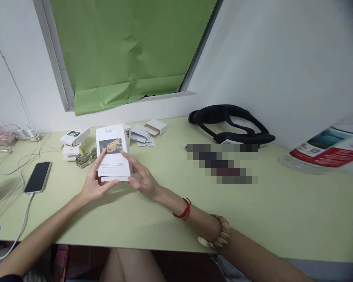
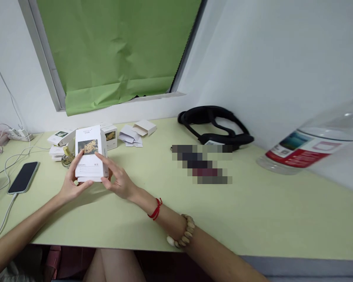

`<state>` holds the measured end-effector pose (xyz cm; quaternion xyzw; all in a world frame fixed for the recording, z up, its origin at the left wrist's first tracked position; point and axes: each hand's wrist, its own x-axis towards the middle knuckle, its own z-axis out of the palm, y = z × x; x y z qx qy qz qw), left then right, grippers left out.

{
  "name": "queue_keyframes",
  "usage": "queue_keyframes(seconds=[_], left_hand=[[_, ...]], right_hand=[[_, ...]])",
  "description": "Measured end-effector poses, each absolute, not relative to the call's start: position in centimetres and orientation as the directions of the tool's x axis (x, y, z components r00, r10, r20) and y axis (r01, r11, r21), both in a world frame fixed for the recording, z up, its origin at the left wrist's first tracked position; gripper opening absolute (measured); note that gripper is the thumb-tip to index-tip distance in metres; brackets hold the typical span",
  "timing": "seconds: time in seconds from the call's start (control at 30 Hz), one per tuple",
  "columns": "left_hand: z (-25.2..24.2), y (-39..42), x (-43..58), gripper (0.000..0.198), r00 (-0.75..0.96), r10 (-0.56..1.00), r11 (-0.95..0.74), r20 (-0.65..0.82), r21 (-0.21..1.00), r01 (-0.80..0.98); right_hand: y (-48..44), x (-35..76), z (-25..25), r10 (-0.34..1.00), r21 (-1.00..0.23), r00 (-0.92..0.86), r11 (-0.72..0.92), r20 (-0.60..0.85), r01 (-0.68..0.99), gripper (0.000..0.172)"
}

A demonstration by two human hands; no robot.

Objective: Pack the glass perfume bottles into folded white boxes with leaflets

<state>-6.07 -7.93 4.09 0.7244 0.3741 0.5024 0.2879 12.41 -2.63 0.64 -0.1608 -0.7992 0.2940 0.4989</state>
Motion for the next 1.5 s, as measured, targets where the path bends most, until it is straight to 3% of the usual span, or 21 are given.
queue_keyframes(seconds=[0.37, 0.63, 1.17, 1.5], left_hand=[[3.8, -8.1, -5.8, 0.081, 0.246, 0.905, -0.381, 0.346, 0.918, 0.109], [4.5, -8.0, -5.9, 0.084, 0.279, 0.918, -0.310, 0.281, 0.949, 0.062], [4.0, -7.7, -6.1, 0.077, 0.246, 0.930, -0.278, 0.271, 0.960, -0.005], [3.8, -7.3, -6.3, 0.066, 0.201, 0.927, -0.331, 0.318, 0.943, 0.035]], right_hand=[[-3.3, 11.9, 1.3, 0.660, -0.781, -0.427, 0.579, 0.617, -0.234, 0.050], [-3.2, 11.8, 1.2, 0.735, -0.862, -0.450, 0.425, 0.508, -0.278, 0.058], [-2.9, 12.5, 2.1, 0.693, -0.813, -0.438, 0.548, 0.572, -0.196, 0.066], [-2.7, 12.3, 2.2, 0.678, -0.792, -0.417, 0.566, 0.605, -0.229, 0.055]])
